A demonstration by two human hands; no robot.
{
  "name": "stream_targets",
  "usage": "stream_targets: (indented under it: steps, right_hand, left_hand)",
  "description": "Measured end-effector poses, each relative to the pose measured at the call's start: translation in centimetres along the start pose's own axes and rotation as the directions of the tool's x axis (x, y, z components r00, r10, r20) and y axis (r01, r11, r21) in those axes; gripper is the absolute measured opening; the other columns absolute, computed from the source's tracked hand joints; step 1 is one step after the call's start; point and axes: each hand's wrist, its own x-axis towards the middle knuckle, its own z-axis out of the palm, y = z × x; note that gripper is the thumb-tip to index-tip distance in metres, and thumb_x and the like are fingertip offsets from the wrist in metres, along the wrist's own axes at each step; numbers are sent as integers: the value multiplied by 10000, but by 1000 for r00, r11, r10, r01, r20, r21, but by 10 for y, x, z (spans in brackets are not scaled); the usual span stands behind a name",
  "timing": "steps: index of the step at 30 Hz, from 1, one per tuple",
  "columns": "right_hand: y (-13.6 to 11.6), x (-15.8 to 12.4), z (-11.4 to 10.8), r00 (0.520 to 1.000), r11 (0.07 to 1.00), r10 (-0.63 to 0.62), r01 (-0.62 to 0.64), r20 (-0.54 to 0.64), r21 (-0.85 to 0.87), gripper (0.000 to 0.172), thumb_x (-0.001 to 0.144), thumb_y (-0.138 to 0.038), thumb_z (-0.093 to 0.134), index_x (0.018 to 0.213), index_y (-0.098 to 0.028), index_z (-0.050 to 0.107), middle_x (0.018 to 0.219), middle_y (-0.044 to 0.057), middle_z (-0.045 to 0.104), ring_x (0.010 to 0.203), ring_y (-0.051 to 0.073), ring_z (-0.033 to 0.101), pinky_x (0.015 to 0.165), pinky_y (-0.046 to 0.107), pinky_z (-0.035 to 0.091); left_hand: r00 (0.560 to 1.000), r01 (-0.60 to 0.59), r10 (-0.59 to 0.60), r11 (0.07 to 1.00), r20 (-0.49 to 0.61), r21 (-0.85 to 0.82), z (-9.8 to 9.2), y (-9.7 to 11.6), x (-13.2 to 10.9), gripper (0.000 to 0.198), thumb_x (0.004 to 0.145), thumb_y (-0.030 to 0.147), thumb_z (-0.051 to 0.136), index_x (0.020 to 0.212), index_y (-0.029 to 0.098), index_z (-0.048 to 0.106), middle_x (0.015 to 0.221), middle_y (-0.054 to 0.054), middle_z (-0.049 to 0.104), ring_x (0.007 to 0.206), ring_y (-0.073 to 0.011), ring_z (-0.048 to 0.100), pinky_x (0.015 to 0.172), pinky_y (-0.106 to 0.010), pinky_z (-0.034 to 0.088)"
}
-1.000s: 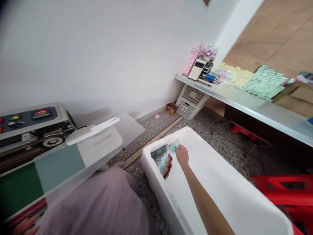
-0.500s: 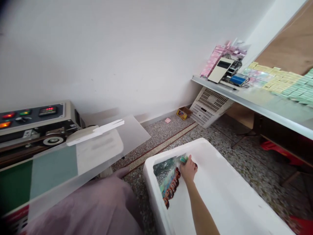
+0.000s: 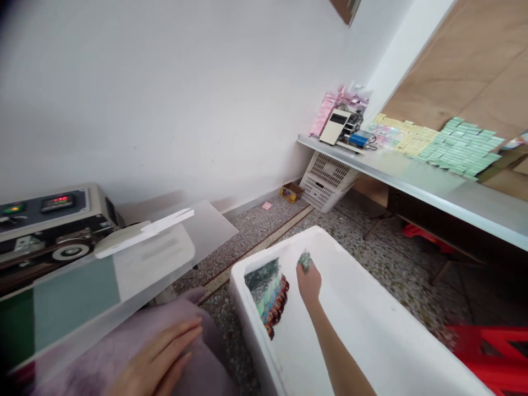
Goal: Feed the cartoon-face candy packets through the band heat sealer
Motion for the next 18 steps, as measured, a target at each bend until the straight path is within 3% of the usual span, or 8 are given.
stream_targets:
  steps: [2,4,7,9,11,13,15,18]
  right_hand:
    - [-22,-25,-27,997,992,-81,81,-5,99,497,902,-543,441,963,-131,713,805,106,721,756,248,641,690,333,499]
    - [-54,-54,-48,984,963,-177,172,9,207,528,887,-604,479,1015,-145,709,866,87,738,781,233,651,704,321,517]
    - [-113,-99,-58,949,839,-306,228,82,493,474,872,-568,562,1063,-162,714,969,92,753,894,245,677,799,349,545]
    - [-153,-125,-53,934,733,-325,150,148,664,452,820,-541,624,1074,-181,726,1030,93,758,991,264,679,910,398,542]
    - [-189,-148,-45,914,621,-311,-12,260,784,467,754,-531,677,1085,-207,734,1070,82,760,1058,280,675,974,436,532]
    - [-221,-167,-37,852,517,-337,-188,401,835,480,717,-520,720,1098,-229,735,1098,75,758,1077,288,677,961,444,550]
    - [-248,-183,-34,755,471,-426,-285,498,835,467,709,-507,758,1100,-251,738,1148,76,746,1082,291,680,918,431,575]
    - [-280,-195,-33,577,504,-597,-271,557,820,478,705,-498,789,1130,-287,734,1274,87,698,1159,312,649,894,436,586]
  left_hand:
    - [999,33,-31,997,19,-71,3,12,20,368,970,212,500,1320,278,597,1275,-27,718,1110,-157,711,941,-217,591]
    - [988,106,-89,986,129,-131,8,32,40,399,971,196,457,1348,221,585,1337,-72,681,1187,-187,675,1006,-292,575]
    - [952,205,-148,958,267,-199,15,61,66,716,855,90,469,1555,90,322,1613,-158,363,1476,-273,379,1202,-460,393]
    - [938,275,-206,931,277,-240,15,69,76,888,751,50,512,1577,0,189,1668,-208,163,1546,-304,183,1263,-495,265]
    - [936,342,-298,896,188,-283,8,63,77,934,717,30,507,1578,-17,147,1678,-220,102,1560,-299,112,1281,-489,223]
    - [933,346,-358,872,31,-345,-6,47,71,914,713,32,512,1577,55,213,1670,-187,205,1552,-281,176,1282,-471,232]
    - [902,336,-414,851,-121,-404,-27,25,58,849,726,62,555,1537,117,314,1604,-168,366,1498,-276,318,1258,-447,291]
    - [833,347,-494,817,-249,-460,-65,-7,37,649,778,106,583,1413,176,469,1419,-129,561,1327,-259,513,1151,-429,421]
